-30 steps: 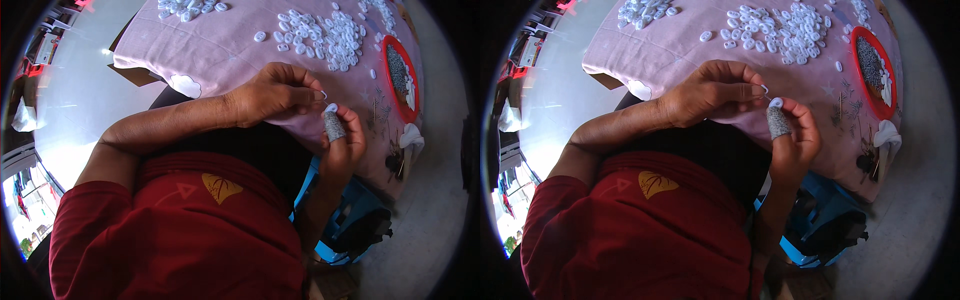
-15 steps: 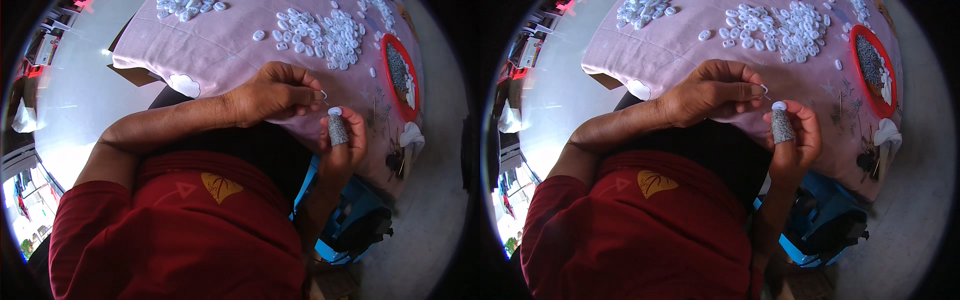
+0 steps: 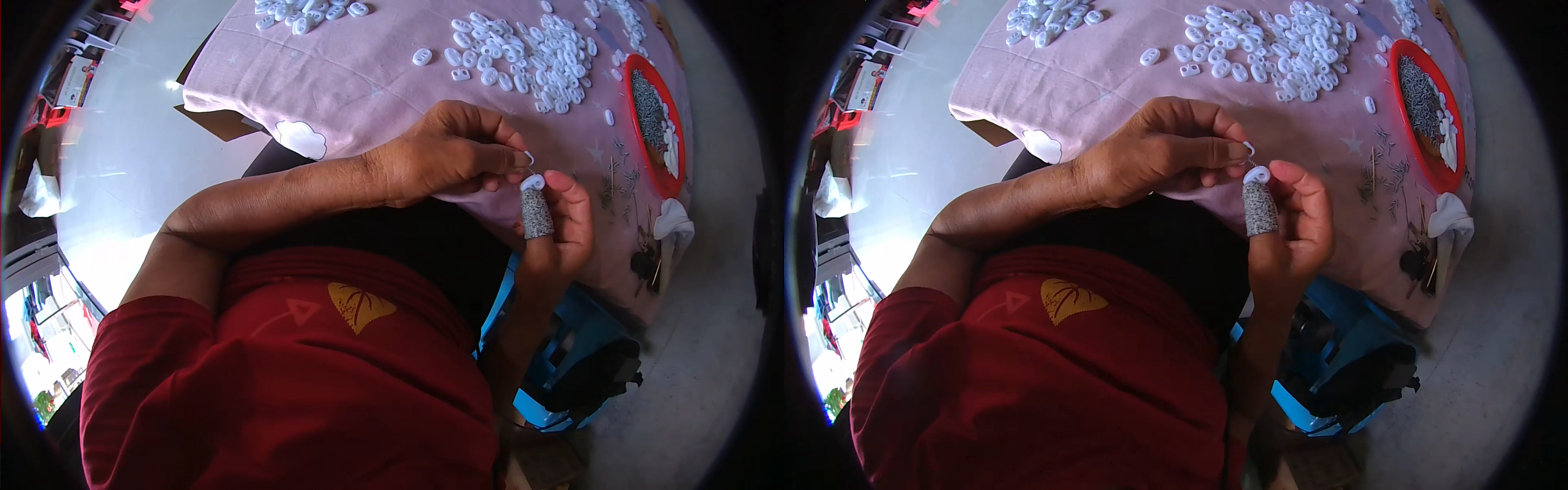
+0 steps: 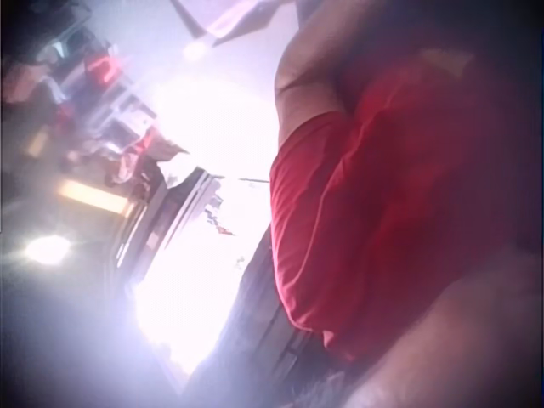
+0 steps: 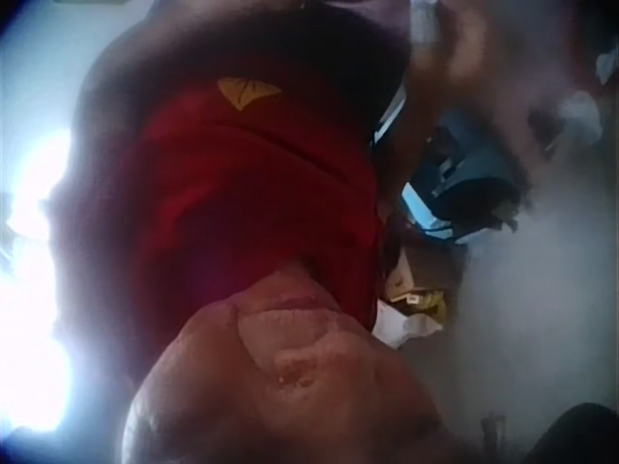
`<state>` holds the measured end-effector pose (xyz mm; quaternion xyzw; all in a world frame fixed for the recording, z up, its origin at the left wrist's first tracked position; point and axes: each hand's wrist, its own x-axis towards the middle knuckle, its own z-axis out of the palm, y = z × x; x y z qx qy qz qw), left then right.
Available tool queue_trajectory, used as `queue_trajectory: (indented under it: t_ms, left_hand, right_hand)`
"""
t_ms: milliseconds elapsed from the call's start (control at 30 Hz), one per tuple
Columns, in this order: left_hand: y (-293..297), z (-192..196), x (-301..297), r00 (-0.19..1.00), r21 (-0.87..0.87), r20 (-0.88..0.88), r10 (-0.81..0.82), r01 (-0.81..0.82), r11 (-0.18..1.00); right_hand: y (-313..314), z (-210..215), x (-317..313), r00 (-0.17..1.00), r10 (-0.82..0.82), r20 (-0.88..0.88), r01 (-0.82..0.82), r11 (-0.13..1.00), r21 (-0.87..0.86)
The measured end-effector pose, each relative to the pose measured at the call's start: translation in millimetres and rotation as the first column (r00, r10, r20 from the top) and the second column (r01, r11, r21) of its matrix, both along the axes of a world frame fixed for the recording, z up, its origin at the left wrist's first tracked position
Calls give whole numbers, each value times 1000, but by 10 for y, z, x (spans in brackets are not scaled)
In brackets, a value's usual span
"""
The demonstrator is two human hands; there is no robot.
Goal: The person assembles small plastic components by inserting pins into them by hand, gathers and pushes plastic pieces across the table, and inserts pins into more plastic components.
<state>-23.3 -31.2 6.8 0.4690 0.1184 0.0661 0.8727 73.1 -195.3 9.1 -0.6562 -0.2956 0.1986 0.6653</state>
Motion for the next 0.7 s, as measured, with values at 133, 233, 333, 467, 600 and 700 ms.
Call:
queue_trajectory:
  t_ms: [133,233,333,467,600,700]
  left_hand:
    - [-4,-31,3,1000,32,27,2,-2,999]
    - [-10,-7,2,1000,42,13,3,-3,999]
    - [-10,-22,2,1000,53,10,-1,0,999]
    - [-12,-9,-5,1000,59,14,-2,1,998]
    - [-2,-3,-10,1000,60,-8,-8,9,998]
    - [4,6,-15,1000,90,10,-11,10,996]
  right_hand:
    - [-12,18,-5,1000,2,1,-2,999,-43]
    - [-17,20,-10,1000,3,-14,-4,1000,-22]
    - [-18,4,-8,1000,-6,-13,6,1000,-17]
    - [-20,-21,0,1000,-11,9,11,1000,-17]
    - [-30,-28,10,1000,-24,11,24,1000,-10]
    - [-32,-23,10,1000,-14,21,14,1000,-23]
